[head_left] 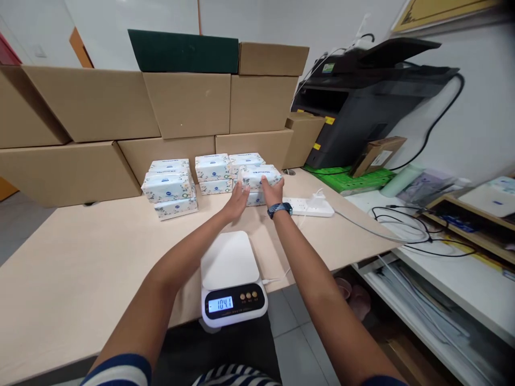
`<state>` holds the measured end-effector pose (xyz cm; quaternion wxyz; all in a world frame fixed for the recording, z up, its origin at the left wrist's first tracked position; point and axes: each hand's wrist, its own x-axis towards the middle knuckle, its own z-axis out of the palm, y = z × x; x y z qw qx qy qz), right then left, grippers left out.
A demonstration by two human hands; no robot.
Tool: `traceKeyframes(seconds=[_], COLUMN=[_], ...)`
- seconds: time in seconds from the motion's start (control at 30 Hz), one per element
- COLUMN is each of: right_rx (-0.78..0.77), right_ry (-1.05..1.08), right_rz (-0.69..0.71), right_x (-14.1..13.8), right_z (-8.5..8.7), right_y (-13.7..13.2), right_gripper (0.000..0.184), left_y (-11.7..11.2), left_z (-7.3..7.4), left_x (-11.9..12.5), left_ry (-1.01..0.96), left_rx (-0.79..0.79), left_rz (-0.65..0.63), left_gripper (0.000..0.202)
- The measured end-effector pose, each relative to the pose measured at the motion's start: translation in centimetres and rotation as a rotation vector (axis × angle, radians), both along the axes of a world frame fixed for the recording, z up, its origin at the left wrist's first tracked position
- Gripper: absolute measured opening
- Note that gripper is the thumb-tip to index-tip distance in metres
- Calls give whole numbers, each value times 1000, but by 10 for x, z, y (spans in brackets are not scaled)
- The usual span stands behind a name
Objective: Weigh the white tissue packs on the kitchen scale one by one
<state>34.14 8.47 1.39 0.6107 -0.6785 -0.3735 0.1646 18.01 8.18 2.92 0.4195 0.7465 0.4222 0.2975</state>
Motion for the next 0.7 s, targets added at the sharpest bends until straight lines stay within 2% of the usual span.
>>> traceKeyframes(seconds=[0.07, 0.17, 0.27, 0.37, 0.5, 0.63, 0.7], right_rx=[-2, 51, 215, 344, 378, 376, 354], right_ry=[35, 28, -114, -180, -69, 8, 58], right_rz=[-22, -37, -8, 89, 229, 274, 275], right_x=[1, -6, -23, -43, -55, -50, -48], right_z=[1, 0, -8, -22, -39, -48, -43], right_y=[-6, -26, -45, -54, -54, -58, -59], right_gripper=[102, 111, 107, 97, 97, 102, 100], left_y=[-10, -28, -40, -41, -37, -39, -37], left_z=[3, -2, -16, -30, -38, -38, -34], left_x=[-21, -68, -120, -157, -169, -158, -148], left_ry=[17, 35, 64, 112, 111, 54, 37], left_rx=[5, 43, 106, 153, 117, 56, 37], left_rz=[-23, -63, -54, 10, 67, 44, 35], left_gripper=[86, 96, 102, 107, 114, 105, 100])
